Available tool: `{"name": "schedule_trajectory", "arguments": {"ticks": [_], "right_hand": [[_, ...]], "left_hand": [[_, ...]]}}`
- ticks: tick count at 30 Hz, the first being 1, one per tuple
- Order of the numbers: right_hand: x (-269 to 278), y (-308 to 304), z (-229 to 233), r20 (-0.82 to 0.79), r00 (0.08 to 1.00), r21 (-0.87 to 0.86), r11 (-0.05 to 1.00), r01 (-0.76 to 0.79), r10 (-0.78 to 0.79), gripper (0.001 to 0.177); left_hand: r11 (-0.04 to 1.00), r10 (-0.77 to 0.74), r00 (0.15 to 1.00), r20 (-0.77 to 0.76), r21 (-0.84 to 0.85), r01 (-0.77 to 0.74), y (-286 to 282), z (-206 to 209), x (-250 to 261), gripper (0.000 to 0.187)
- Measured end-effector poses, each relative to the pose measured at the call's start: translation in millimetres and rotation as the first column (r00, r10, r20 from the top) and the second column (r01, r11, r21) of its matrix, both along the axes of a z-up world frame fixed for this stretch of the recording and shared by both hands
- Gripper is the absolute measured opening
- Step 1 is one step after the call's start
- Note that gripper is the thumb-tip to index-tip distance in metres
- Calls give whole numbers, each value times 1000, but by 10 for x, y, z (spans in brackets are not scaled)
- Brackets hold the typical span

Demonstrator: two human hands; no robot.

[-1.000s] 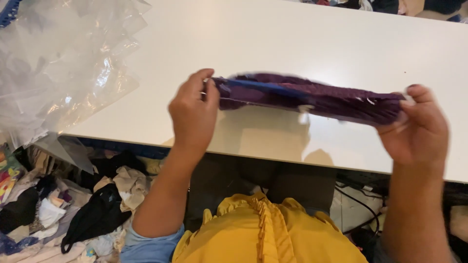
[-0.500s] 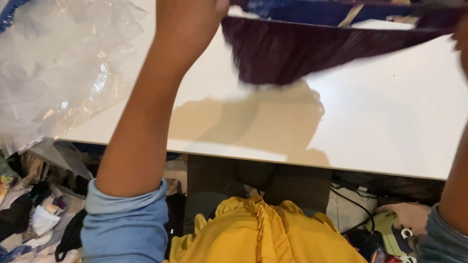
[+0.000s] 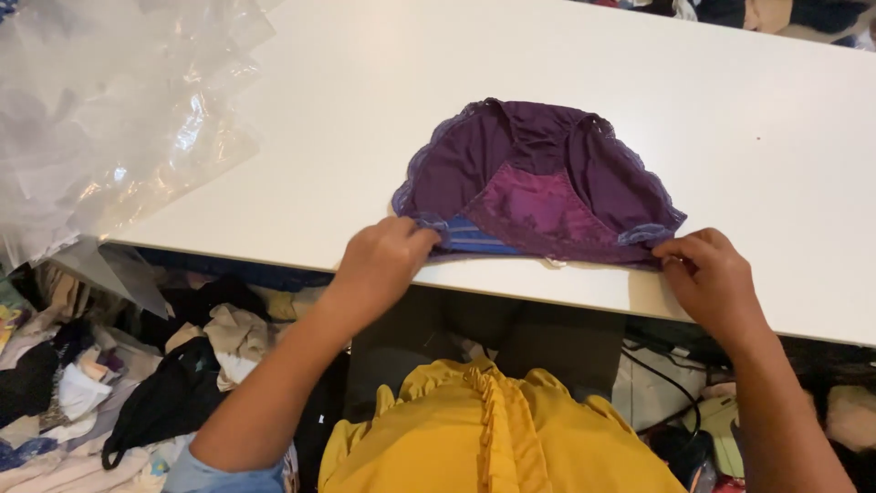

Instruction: Folding individual pieces of underwear and packing them into clear plastic bags on a white table.

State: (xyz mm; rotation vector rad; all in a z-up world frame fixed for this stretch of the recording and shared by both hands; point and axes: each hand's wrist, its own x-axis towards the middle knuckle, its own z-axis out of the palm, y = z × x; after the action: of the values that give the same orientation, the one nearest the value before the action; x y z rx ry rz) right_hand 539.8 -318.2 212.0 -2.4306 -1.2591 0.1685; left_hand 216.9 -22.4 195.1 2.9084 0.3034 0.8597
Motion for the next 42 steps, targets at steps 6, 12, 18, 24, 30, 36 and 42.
{"name": "schedule_trajectory", "arguments": {"ticks": [6,12,18,24,30,36,42], "right_hand": [[-286,184,392,-65,994,-317,946,65,-90,32],[-463,823,910,118,993,-331,943,33,7,30],[142,2267,20,369,895,-81,968,-239,252,24],[288,2792,-68,262,913,-225,940,-257,313,31],[2,2311,254,351,898,75,948,-309,265,14],[-452,1097,-453,592,684,0,848,-529,427,18],[-931,951,-315,564,718,28,860,-509,407,33]], "left_hand": [[999,-44,998,-47,-19,43,-55,45,-109,18],[907,320,945,-63,-269,-325,240,72,-16,40],[870,477,878,27,-156,-468,245,-224,152,38],[863,468,883,49,-243,-444,243,-234,124,30],[860,473,880,52,-245,-448,180,-121,114,26],[848,503,863,52,-221,-481,127,-104,124,27],[840,520,851,77,-226,-493,100,-134,164,25]]}}
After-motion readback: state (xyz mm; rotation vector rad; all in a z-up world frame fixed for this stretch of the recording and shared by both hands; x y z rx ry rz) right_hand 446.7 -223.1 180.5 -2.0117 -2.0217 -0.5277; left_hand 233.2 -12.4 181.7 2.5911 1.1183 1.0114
